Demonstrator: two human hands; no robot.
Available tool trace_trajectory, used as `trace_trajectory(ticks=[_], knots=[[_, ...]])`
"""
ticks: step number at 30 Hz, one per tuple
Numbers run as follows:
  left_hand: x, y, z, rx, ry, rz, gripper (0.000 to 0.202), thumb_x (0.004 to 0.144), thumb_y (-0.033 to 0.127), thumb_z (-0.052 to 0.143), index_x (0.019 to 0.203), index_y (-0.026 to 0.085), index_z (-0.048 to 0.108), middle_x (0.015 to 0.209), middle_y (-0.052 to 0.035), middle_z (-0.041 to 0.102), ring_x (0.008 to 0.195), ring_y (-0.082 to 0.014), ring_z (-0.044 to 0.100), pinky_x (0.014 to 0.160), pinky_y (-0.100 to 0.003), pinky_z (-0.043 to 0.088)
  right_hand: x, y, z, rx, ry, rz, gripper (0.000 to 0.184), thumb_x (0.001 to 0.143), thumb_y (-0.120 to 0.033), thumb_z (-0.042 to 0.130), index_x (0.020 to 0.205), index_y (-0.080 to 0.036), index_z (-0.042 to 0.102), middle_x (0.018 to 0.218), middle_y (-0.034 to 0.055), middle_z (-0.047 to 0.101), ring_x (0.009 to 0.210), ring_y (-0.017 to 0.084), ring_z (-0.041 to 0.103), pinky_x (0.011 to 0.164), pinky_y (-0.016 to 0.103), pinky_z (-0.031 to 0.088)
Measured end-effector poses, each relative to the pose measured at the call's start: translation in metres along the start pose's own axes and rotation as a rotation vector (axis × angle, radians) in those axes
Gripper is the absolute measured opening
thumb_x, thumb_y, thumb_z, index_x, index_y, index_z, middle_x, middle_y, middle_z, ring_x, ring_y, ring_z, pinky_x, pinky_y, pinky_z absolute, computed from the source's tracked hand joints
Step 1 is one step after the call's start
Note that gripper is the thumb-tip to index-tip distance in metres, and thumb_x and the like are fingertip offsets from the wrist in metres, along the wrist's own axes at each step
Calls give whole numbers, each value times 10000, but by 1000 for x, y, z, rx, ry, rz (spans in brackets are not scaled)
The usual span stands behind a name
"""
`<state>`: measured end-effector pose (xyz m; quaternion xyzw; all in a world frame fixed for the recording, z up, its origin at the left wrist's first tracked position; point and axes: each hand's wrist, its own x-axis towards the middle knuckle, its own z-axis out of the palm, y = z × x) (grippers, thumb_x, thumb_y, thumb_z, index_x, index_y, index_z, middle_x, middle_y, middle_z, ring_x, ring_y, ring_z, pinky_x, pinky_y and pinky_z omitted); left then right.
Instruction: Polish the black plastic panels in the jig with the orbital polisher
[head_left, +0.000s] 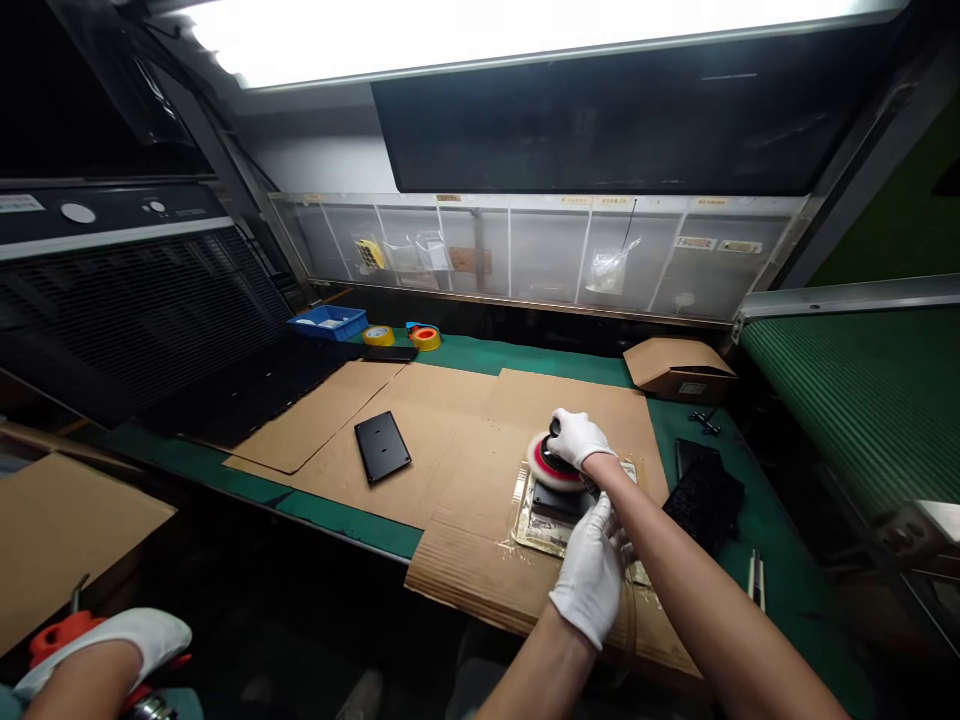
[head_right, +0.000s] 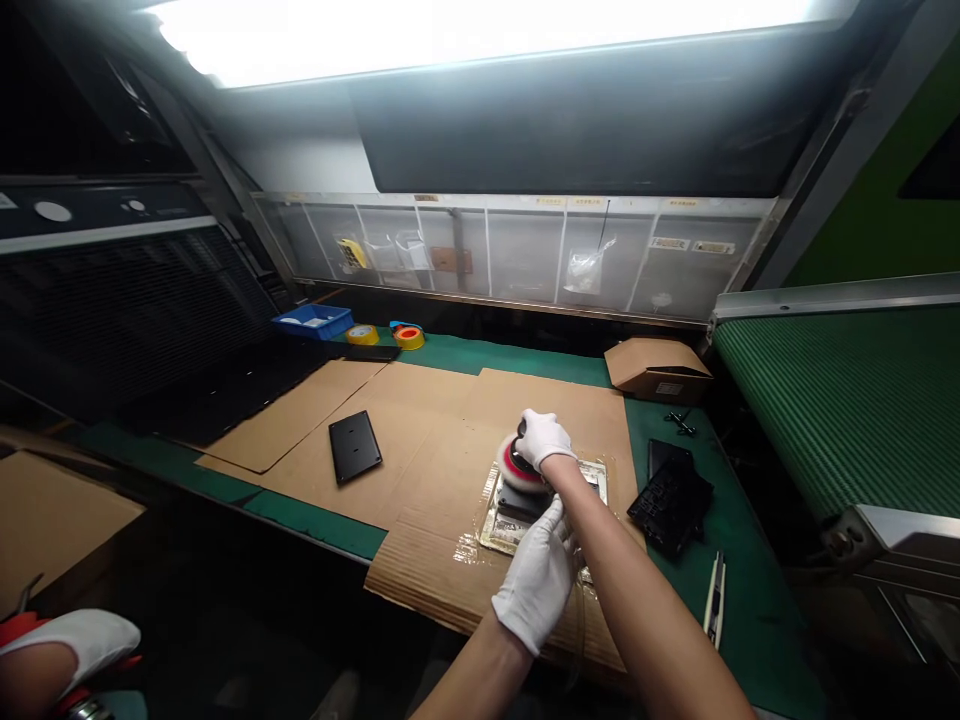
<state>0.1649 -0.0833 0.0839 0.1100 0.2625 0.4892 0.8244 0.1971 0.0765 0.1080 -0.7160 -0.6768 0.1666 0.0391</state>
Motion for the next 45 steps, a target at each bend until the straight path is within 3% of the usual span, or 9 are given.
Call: trace_trajectory(ticks=[3, 8, 13, 18, 22, 31, 35, 38, 45], knots=[[-3, -3, -11, 59, 20, 22, 646, 834, 554, 740, 1333, 163, 615, 1348, -147, 625, 1134, -244, 638, 858, -290, 509, -2, -4, 1, -2, 5, -43, 411, 843, -375, 635, 1247, -298, 627, 1168, 134, 619, 943, 261, 694, 775, 317, 517], [-22, -2, -29, 213, 151, 193, 645, 815, 473, 788, 1339, 155, 585, 1313, -162, 639, 1166, -262, 641, 959, -342, 505, -22, 27, -2, -48, 36, 28, 346, 870, -359, 571, 1189, -246, 646, 1096, 160, 613, 893, 290, 693, 734, 348, 515], [-29, 41, -31, 361, 229, 437, 545, 853, 475, 745, 1273, 153, 612, 1186, -134, 691, 1074, -242, 676, 954, -355, 522, -32, 40, 0, -24, 14, -90, 348, 863, -420, 572, 1182, -303, 647, 1061, 123, 611, 813, 273, 686, 697, 342, 499], [-11, 89, -41, 340, 275, 605, 472, 850, 439, 723, 1214, 161, 611, 1087, -95, 703, 989, -194, 690, 929, -333, 533, -16, 21, -1, -37, 44, -56, 391, 841, -396, 598, 1214, -286, 641, 1127, 148, 607, 890, 296, 689, 723, 348, 503], [-2, 108, -63, 356, 373, 658, 426, 854, 403, 692, 1183, 146, 611, 1102, -109, 691, 970, -194, 696, 923, -348, 541, -16, 10, 3, -16, 3, -193, 407, 828, -403, 620, 1227, -327, 645, 1123, 118, 621, 862, 267, 691, 718, 321, 494], [1, 116, -124, 619, 561, 717, 421, 894, 441, 607, 1195, 147, 625, 1179, -140, 678, 1043, -235, 686, 998, -433, 527, 6, 8, -3, 3, -54, -195, 466, 755, -355, 691, 1217, -305, 661, 1143, 109, 683, 889, 261, 693, 701, 295, 485], [4, 116, -171, 1032, 713, 801, 372, 885, 383, 566, 1157, 143, 653, 1213, -160, 672, 1145, -286, 643, 1092, -518, 468, 13, 8, -5, 12, -80, -192, 491, 726, -358, 711, 1208, -282, 661, 1120, 102, 699, 889, 254, 689, 681, 283, 480], [7, 111, -195, 1391, 722, 917, 321, 882, 330, 536, 1102, 145, 678, 1183, -162, 684, 1138, -304, 637, 1089, -544, 469, 17, 7, -5, 17, -108, -197, 496, 703, -357, 719, 1189, -275, 664, 1101, 94, 708, 879, 249, 686, 668, 280, 478], [10, 103, -203, 1687, 663, 970, 306, 915, 263, 504, 1129, 156, 694, 1178, -142, 708, 1117, -293, 659, 1045, -524, 518, 22, 6, -8, 36, -162, -214, 485, 675, -360, 735, 1148, -271, 673, 1040, 66, 723, 833, 228, 677, 608, 259, 452]])
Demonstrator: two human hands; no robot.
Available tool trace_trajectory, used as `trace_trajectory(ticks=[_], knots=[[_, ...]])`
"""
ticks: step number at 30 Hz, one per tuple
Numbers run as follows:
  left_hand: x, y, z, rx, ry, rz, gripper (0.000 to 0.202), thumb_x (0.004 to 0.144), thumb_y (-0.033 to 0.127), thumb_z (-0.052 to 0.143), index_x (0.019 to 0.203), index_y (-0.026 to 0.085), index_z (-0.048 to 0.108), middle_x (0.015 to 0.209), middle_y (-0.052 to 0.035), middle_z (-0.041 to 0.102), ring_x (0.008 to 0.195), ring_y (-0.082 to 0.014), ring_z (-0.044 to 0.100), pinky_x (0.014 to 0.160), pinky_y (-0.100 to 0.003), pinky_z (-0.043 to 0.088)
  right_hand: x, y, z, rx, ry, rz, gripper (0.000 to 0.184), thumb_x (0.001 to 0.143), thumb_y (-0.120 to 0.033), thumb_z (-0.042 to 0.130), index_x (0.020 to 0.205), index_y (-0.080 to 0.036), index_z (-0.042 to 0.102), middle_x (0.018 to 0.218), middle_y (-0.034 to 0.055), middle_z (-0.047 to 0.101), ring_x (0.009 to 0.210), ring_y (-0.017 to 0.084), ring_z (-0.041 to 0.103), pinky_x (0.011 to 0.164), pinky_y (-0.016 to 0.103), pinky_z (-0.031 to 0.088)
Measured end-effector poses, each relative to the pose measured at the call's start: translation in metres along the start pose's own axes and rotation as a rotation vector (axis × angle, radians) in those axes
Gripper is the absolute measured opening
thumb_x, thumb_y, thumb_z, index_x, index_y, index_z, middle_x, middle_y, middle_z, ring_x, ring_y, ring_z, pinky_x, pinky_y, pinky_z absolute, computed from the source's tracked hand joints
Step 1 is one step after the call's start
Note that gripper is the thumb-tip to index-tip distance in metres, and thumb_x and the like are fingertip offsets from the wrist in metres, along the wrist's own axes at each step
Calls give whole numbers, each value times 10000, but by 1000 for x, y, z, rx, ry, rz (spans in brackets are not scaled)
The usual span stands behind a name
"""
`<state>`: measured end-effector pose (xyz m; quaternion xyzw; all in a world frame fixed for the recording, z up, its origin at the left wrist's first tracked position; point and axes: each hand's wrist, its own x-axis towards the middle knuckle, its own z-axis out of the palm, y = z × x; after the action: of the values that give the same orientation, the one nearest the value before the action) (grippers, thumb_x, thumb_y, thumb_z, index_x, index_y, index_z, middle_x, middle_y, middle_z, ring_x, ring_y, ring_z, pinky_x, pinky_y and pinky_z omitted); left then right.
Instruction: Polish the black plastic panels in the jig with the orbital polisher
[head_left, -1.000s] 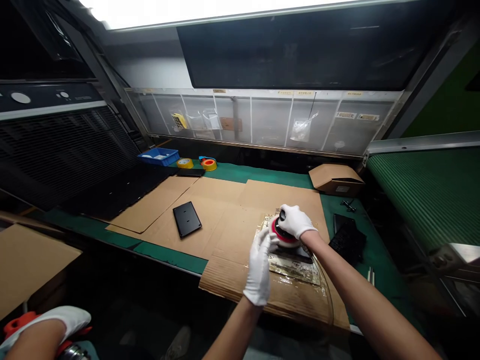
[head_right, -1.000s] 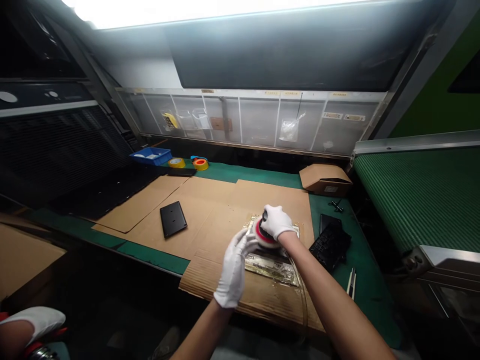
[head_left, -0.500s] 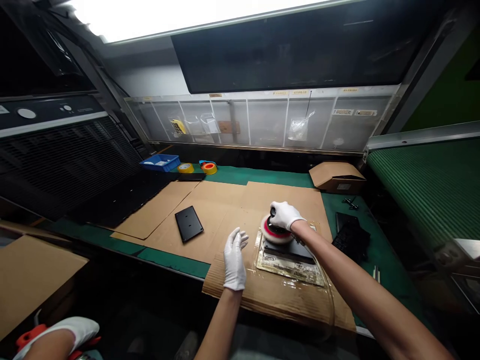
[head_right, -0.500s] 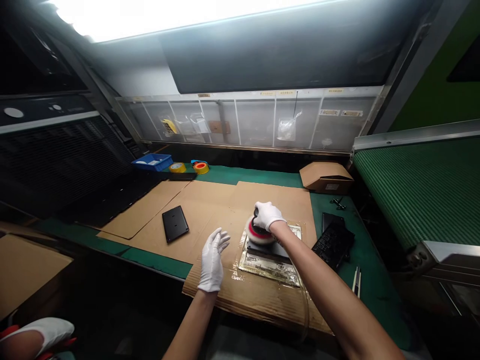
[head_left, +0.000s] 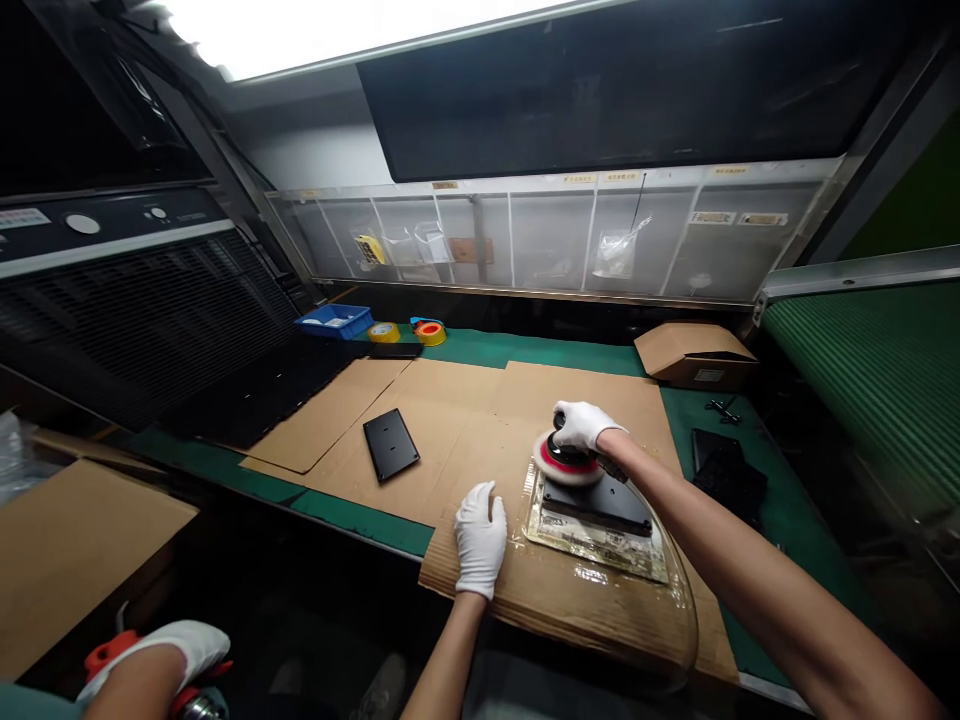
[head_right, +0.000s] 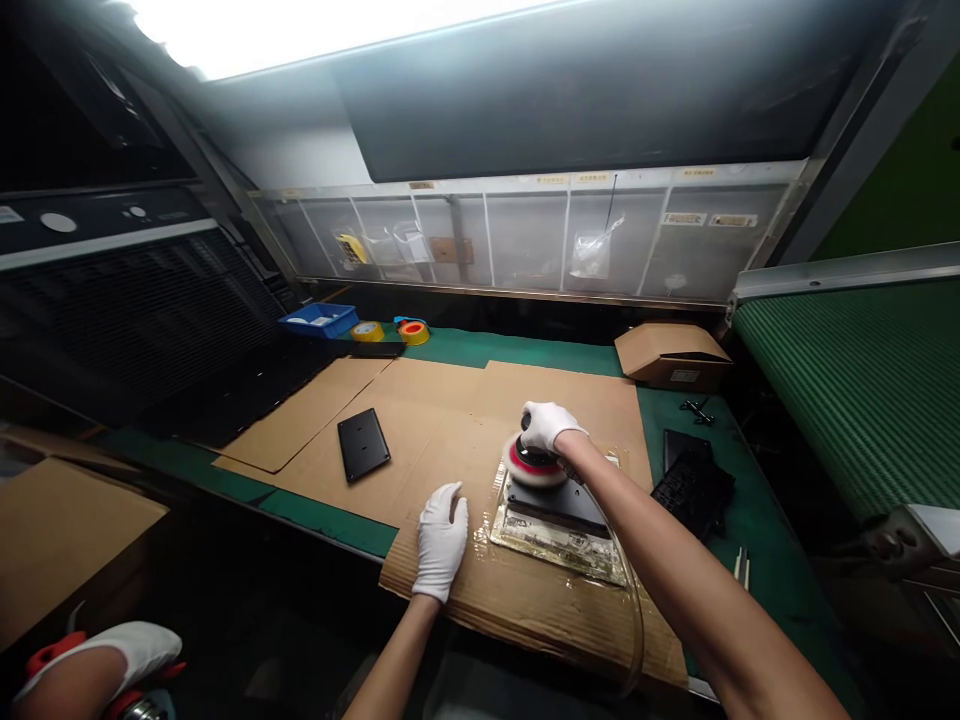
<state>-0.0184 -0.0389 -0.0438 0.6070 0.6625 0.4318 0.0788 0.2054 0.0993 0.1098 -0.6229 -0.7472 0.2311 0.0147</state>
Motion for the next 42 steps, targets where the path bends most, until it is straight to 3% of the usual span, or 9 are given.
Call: trace_trajectory(ticks=[8, 16, 20, 25, 29, 33, 37, 42], knots=[[-2, -3, 0, 3, 13, 17, 304, 930, 259, 498, 1132, 149, 697, 1168, -139, 716, 1104, -288, 669, 1038, -518, 525, -1, 7, -6, 24, -56, 10, 493, 669, -336, 728, 1148, -234, 671, 977, 54, 729, 713, 185, 662, 560, 247, 440], [-3, -3, -1, -17, 11, 20, 302, 937, 261, 493, 1126, 148, 699, 1163, -138, 720, 1098, -280, 676, 1033, -503, 531, -1, 4, -6, 5, -40, 22, 503, 656, -340, 742, 1144, -244, 670, 1027, 71, 726, 787, 215, 675, 590, 258, 455], [-3, -3, -2, -10, 13, 10, 302, 934, 266, 488, 1102, 147, 708, 1144, -139, 726, 1077, -286, 683, 1024, -520, 535, -2, 3, -2, 12, -49, -21, 471, 676, -393, 741, 1128, -277, 674, 1016, 38, 727, 809, 202, 676, 607, 246, 463], [-2, -1, -2, -27, 9, 12, 310, 935, 270, 481, 1112, 148, 704, 1152, -144, 723, 1091, -283, 680, 1031, -509, 536, -4, 6, -1, -4, -34, 28, 527, 674, -362, 735, 1182, -239, 664, 1039, 82, 726, 806, 222, 681, 593, 260, 459], [-1, -1, -1, -24, 22, 11, 303, 926, 277, 487, 1081, 145, 712, 1131, -148, 728, 1072, -292, 684, 1023, -524, 538, -9, 8, -2, 7, -41, -9, 458, 692, -383, 729, 1135, -280, 677, 1013, 40, 730, 794, 200, 677, 594, 242, 459], [0, -2, 0, -36, 23, 12, 304, 927, 279, 480, 1085, 153, 707, 1143, -142, 725, 1077, -287, 681, 1031, -519, 533, -11, 7, -3, -13, -20, 14, 511, 684, -369, 730, 1176, -248, 668, 1058, 83, 723, 808, 224, 678, 603, 259, 458], [0, -3, 0, -29, 22, 3, 298, 919, 292, 492, 1073, 163, 712, 1135, -135, 728, 1073, -288, 682, 1026, -521, 536, -8, 2, 0, -8, -30, -47, 486, 692, -391, 738, 1163, -293, 674, 1044, 42, 728, 818, 204, 678, 621, 243, 462], [-1, -2, -2, -43, 21, 4, 298, 919, 281, 486, 1073, 169, 715, 1127, -136, 728, 1076, -278, 685, 1024, -506, 541, -4, -4, 2, -39, 3, -18, 491, 687, -384, 745, 1153, -250, 675, 1077, 95, 718, 862, 248, 686, 620, 265, 462]])
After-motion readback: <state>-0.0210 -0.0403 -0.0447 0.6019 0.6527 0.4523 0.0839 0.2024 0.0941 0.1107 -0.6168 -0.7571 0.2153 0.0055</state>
